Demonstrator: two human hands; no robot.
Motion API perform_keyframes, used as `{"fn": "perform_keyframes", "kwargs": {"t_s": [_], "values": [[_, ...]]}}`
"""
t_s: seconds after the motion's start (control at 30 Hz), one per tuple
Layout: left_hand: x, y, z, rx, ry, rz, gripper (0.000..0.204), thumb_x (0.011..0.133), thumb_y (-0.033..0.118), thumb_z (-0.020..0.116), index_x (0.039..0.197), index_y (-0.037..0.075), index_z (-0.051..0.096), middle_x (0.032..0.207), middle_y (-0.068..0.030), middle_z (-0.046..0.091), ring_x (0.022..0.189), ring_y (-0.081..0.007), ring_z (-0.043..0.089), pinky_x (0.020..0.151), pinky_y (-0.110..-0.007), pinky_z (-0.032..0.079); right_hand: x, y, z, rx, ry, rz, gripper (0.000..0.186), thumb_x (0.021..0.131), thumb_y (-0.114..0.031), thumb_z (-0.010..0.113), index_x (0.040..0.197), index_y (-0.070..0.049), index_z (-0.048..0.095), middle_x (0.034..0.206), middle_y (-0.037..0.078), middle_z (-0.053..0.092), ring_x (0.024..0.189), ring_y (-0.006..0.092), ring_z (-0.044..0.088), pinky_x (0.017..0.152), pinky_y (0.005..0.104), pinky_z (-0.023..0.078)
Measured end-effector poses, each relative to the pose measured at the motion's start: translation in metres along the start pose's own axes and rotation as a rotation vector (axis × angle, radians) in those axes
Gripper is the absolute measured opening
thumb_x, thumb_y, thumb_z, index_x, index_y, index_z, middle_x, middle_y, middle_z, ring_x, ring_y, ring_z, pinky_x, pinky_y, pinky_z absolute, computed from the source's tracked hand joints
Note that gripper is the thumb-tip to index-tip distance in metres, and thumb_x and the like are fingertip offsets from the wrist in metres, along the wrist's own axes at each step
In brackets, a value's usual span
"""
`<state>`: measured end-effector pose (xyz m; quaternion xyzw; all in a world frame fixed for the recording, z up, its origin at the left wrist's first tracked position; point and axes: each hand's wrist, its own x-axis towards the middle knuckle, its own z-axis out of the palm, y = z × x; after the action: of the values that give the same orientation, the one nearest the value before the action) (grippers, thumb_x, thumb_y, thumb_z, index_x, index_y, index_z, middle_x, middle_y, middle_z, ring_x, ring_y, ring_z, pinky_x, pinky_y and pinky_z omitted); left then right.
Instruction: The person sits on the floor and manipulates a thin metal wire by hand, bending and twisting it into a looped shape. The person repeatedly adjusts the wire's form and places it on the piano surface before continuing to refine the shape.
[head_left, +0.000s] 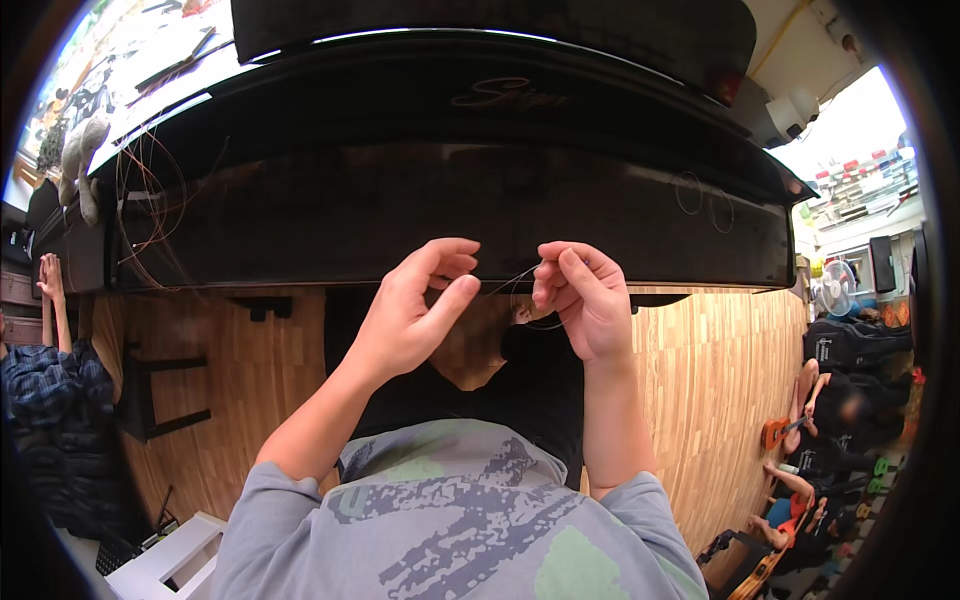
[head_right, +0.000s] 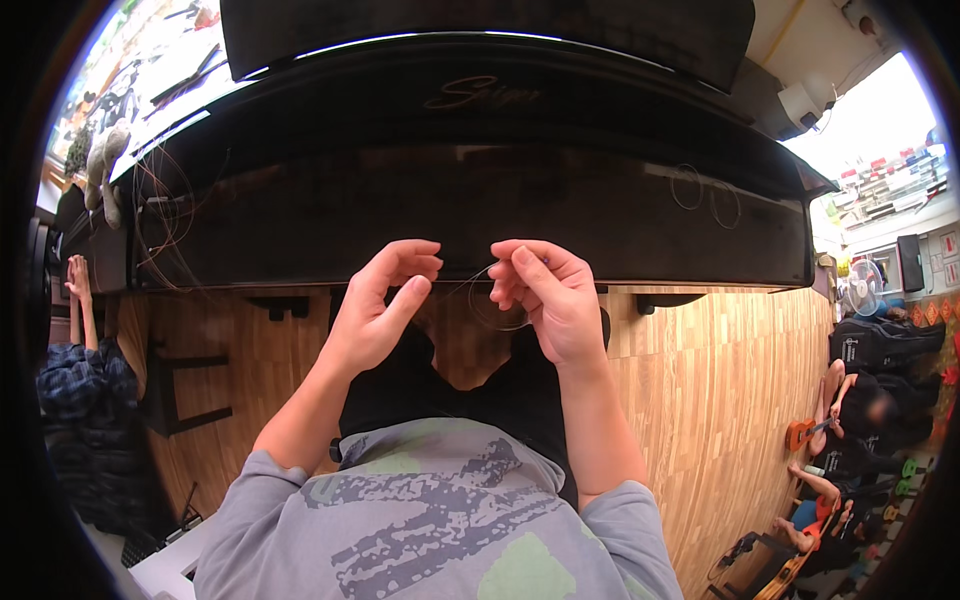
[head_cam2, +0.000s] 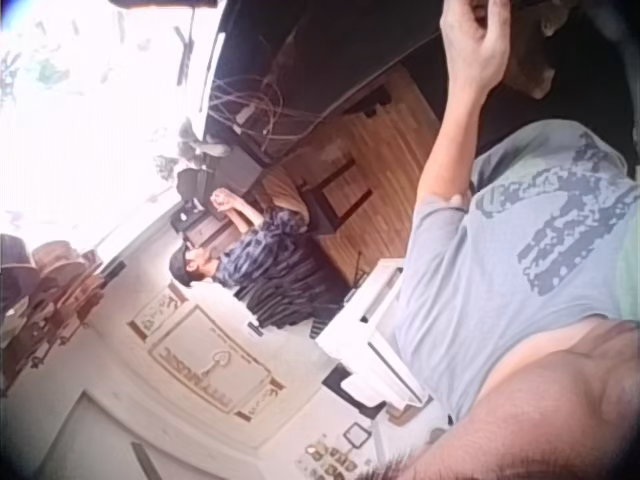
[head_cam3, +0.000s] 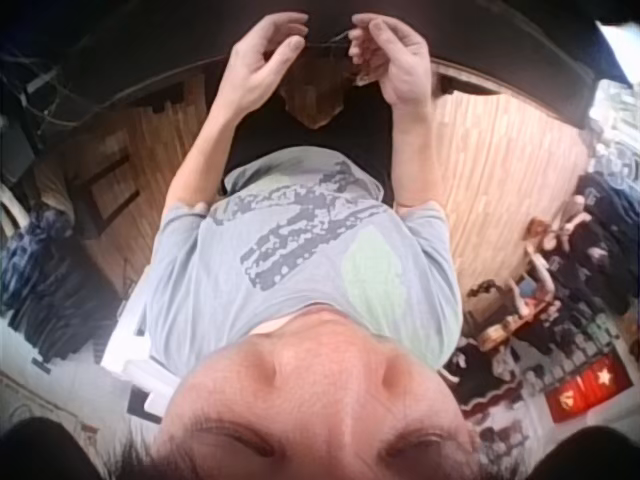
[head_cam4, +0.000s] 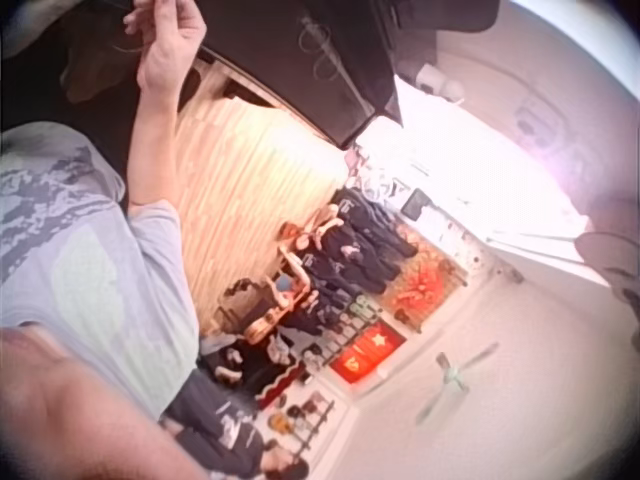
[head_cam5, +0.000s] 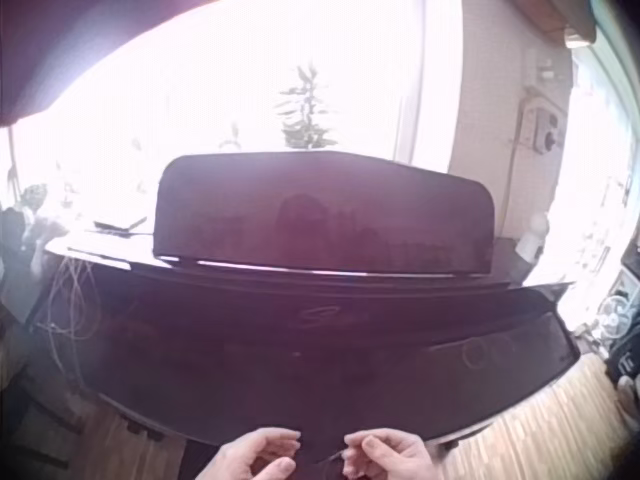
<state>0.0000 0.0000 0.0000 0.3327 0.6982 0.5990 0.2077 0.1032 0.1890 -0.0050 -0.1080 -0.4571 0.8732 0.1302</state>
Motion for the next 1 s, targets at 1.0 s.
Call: {"fn": "perform_keyframes", "kwargs": {"t_s": [1.0], "values": [[0.020, 0.005, 0.020, -0.402, 0.044, 0.005, 0.018, 0.097, 0.013, 0.048, 0.103, 0.000, 0.059, 0.072, 0.0048, 0.052, 0.062, -0.0005, 0.040, 0.055, -0.018, 0.034, -0.006, 0.013, 0.033, -0.518, 0.093, -0.286, 0.033, 0.087, 0.001, 0.059, 0.119, -0.002, 0.050, 0.079, 0.004, 0.064, 0.075, 0.0083, 0.060, 0.069, 0.0212, 0.045]]}}
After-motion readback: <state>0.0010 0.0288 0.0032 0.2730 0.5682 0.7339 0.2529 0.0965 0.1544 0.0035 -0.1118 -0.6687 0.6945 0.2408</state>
